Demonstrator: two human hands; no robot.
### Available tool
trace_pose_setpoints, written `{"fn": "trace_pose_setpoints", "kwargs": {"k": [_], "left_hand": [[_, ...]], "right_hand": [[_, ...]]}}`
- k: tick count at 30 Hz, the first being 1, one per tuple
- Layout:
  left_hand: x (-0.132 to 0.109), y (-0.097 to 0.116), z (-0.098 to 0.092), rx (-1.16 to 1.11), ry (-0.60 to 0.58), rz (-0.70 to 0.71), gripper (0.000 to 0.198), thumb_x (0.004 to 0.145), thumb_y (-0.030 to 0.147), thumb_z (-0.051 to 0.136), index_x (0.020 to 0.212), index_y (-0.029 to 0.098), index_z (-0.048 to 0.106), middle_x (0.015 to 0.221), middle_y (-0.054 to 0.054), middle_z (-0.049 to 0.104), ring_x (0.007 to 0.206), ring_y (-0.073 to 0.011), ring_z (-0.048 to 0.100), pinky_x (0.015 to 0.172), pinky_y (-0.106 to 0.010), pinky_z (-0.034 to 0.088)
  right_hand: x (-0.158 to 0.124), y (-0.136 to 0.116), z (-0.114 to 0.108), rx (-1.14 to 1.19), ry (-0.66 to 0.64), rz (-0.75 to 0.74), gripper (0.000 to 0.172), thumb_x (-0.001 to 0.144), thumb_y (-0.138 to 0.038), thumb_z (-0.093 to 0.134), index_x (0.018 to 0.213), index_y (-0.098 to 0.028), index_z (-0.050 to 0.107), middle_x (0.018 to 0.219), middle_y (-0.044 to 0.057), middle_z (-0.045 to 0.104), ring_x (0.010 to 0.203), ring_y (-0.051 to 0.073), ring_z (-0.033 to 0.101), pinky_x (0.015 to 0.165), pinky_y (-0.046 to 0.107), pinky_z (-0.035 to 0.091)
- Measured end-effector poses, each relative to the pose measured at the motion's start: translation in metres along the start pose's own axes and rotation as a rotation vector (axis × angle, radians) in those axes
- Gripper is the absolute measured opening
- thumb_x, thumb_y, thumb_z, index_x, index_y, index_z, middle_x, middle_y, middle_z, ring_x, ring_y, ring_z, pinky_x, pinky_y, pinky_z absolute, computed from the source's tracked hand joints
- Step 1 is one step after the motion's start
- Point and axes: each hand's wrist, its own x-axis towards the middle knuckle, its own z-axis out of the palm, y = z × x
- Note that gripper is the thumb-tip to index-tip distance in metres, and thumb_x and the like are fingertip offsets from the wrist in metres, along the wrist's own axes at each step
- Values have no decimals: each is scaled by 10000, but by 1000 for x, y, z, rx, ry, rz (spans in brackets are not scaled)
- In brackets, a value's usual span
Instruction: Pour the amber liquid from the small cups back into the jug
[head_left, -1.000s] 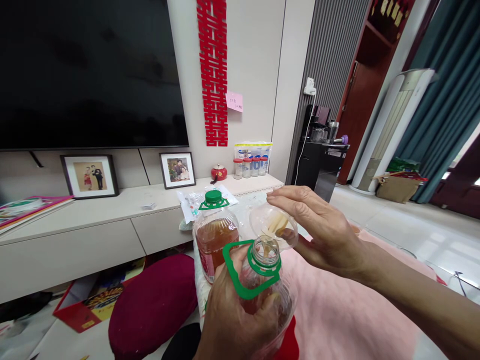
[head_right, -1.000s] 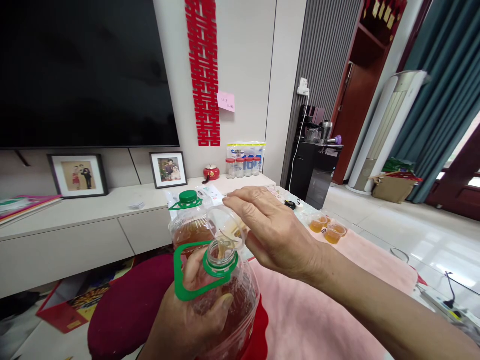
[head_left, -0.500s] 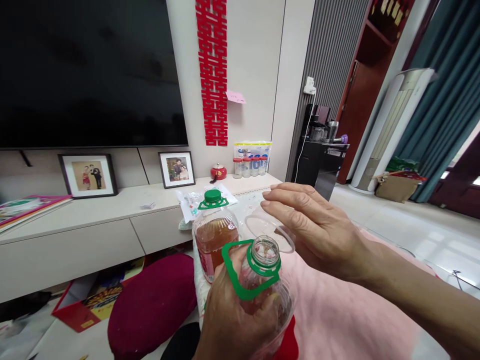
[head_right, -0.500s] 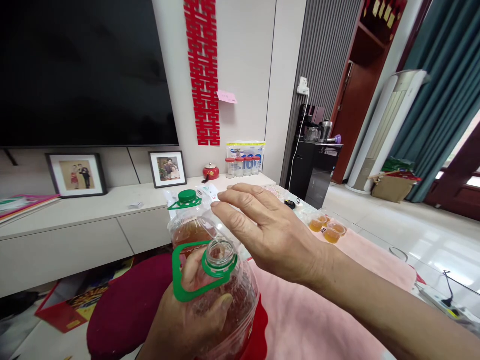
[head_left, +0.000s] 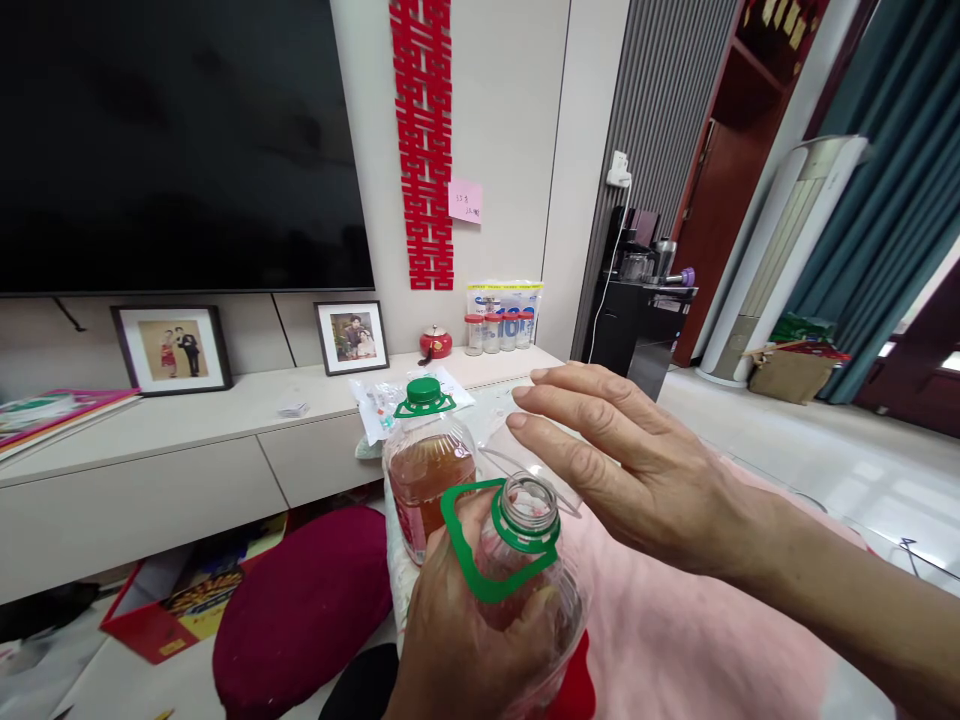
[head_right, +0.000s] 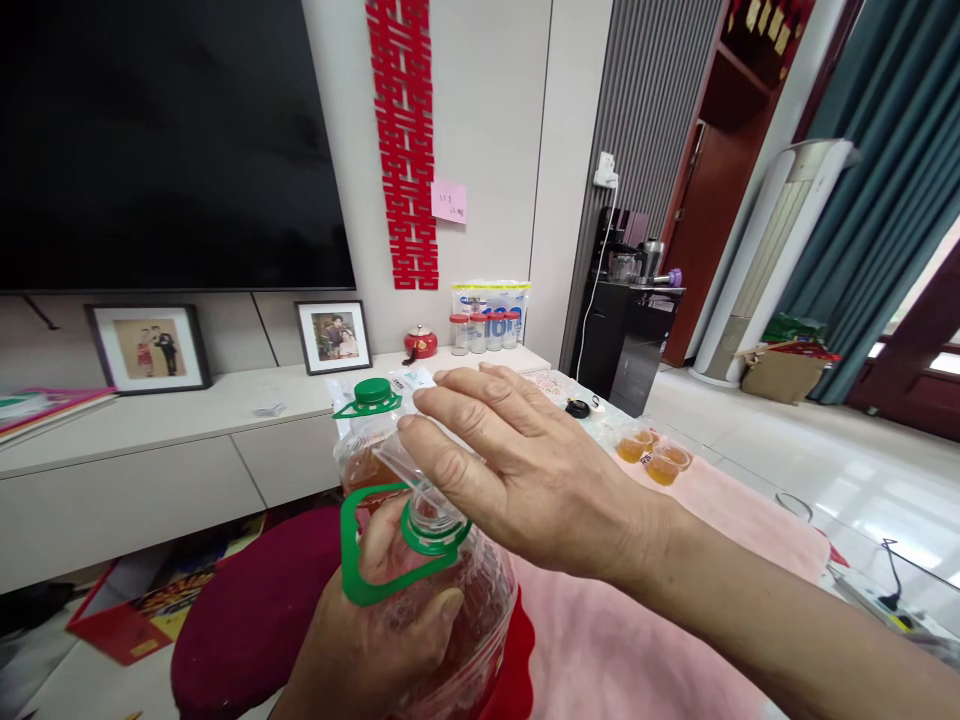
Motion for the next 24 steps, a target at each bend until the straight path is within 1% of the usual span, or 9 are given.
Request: {"fn": "trace_pose_setpoints", "kwargs": {"k": [3,7,12,14,16,18,21,24], "left_hand": [[0,0,0,23,0,7,193,692,90,529,751,256,451,676,59,507,608,-130,504,554,-266,444],[0,0,1,43,11,7,179,680,114,538,720,252,433,643,52,493,591,-138,508,535,-279,430],[2,5,-2,-4,6,-25,143,693,141,540,752,257,482,665,53,538,601,-137,533,552,-273,469],[3,8,-4,-15,-3,-25,116,698,154,525,724,250,467,658,48,541,614,-140,550,542,-269,449],[4,9,-4,9,-11,-12,109,705,154,514,704,243,450,670,41,556,645,-145,575,542,-269,431],[4,9,-4,51,-14,16,96,720,162,515,706,241,462,706,33,590,686,-154,605,564,-276,443],[1,4,-3,62,6,9,81,747,187,544,792,253,534,807,20,667,774,-181,666,607,-291,506],[-6,-5,-2,20,14,-49,256,748,177,585,985,269,557,894,18,727,825,-199,720,686,-317,576]], "right_hand": [[0,-1,-1,2,-5,3,308,996,-65,490,1263,-118,635,1309,170,713,1322,309,596,1092,549,537],[1,-1,-2,4,-2,-11,305,984,-55,513,1260,-79,641,1304,181,714,1303,335,606,1100,545,526],[2,-1,-2,2,1,-9,292,999,-74,501,1250,-92,650,1294,172,722,1297,324,616,1094,538,532],[2,-1,-2,6,2,-1,291,998,-75,504,1246,-110,653,1293,171,723,1308,316,611,1092,545,535],[2,-1,-2,19,2,7,294,989,-68,515,1240,-127,656,1294,171,721,1319,312,606,1090,550,536],[2,-1,-1,32,5,5,297,979,-59,523,1235,-131,656,1294,175,719,1322,316,603,1088,555,538],[2,-1,1,39,9,20,308,981,-56,511,1249,-141,637,1298,169,713,1318,309,600,1085,551,538],[1,-1,5,110,18,97,323,989,-63,489,1283,-137,598,1270,161,712,1267,269,621,1064,495,553]]}}
